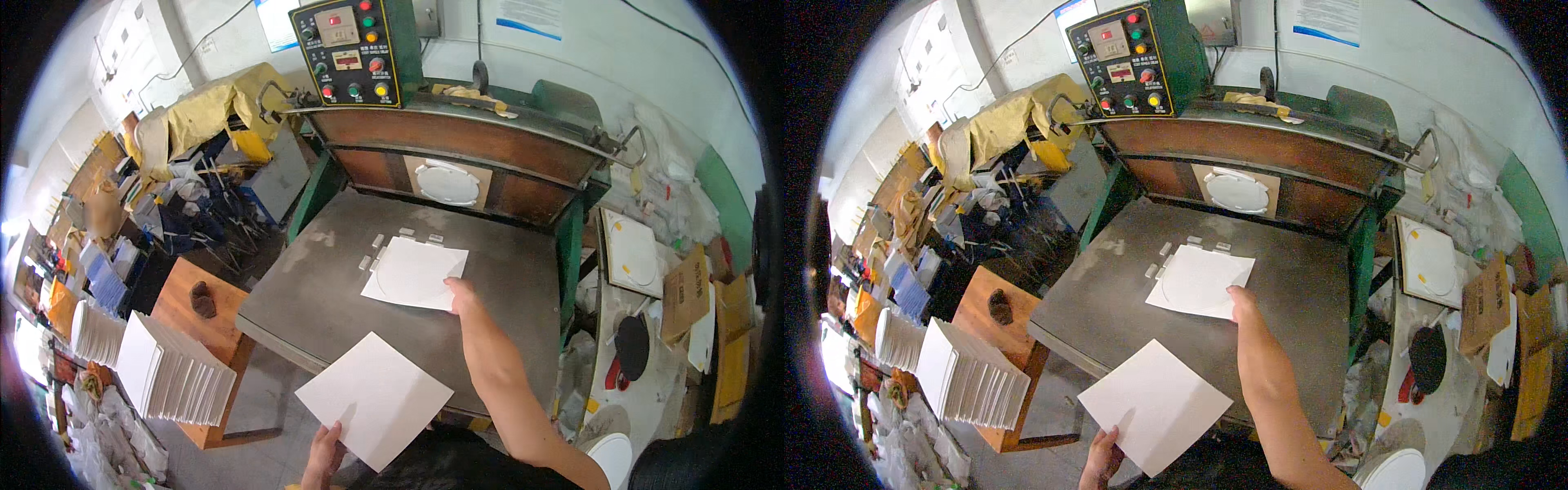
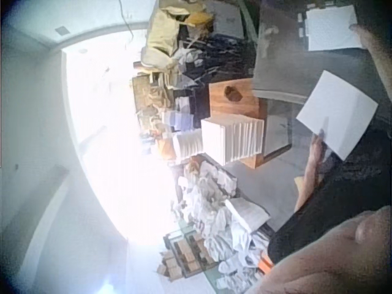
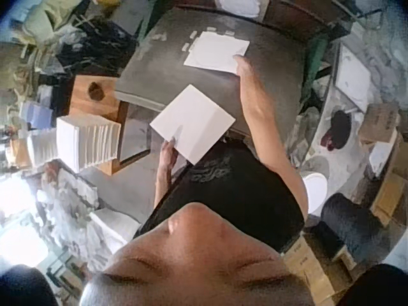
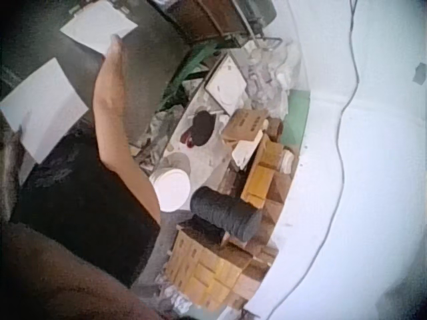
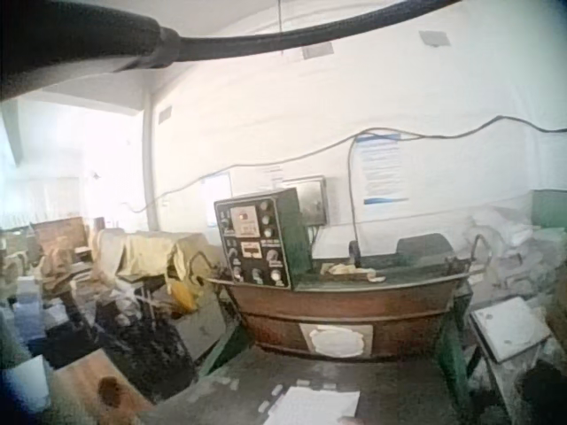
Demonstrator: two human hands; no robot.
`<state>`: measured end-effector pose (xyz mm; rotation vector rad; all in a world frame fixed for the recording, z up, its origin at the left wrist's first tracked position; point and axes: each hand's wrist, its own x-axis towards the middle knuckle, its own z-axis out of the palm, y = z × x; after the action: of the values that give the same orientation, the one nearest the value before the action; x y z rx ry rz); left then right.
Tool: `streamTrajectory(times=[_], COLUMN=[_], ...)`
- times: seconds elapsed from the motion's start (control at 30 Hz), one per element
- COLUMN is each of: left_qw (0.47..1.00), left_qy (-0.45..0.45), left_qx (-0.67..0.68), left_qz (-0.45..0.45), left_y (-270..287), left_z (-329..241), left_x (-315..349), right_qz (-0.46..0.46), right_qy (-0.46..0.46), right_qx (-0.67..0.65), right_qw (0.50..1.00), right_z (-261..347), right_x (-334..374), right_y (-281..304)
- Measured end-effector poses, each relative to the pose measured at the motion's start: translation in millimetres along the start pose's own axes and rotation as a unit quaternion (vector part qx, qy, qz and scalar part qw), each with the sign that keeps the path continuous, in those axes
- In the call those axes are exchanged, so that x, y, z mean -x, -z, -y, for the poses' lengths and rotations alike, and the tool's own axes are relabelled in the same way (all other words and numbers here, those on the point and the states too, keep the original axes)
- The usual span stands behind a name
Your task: The person operates a die-cutting machine to process round paper products, placing square sheets onto the bed, pressing buttons to cycle the machine, and removing the finished circular cutouts and scrap frames.
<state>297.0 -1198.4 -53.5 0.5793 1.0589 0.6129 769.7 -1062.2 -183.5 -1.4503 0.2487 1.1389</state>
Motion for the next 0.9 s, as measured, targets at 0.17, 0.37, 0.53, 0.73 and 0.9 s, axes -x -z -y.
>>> streamTrajectory(times=[0.17, 0.37, 0.53, 0.73, 0.9], left_qw=[0.99, 0.988, 0.991, 0.98, 0.637], left_qy=[0.07, 0.067, 0.08, -0.122, -0.401], left_qx=[0.027, 0.029, 0.066, -0.154, -0.655], left_qz=[0.123, 0.138, 0.08, -0.022, 0.061], left_y=[-47.6, -148.8, -219.8, -202.6, -295.1], left_z=[-1.8, 16.8, 16.5, 51.7, 46.6], left_x=[-50.0, -185.6, -286.4, -310.4, -263.3], right_qz=[0.141, 0.118, -0.056, -0.211, -0.294], right_qy=[0.005, 0.199, 0.258, 0.274, 0.26], right_qx=[-0.1, -0.074, -0.099, -0.171, -0.213], right_qw=[0.985, 0.97, 0.96, 0.922, 0.895], right_z=[33.2, 43.8, -3.1, -112.8, -126.6], right_x=[6.5, 130.4, 233.9, 319.0, 374.9], right_y=[45.1, 155.8, 266.4, 334.4, 282.7])
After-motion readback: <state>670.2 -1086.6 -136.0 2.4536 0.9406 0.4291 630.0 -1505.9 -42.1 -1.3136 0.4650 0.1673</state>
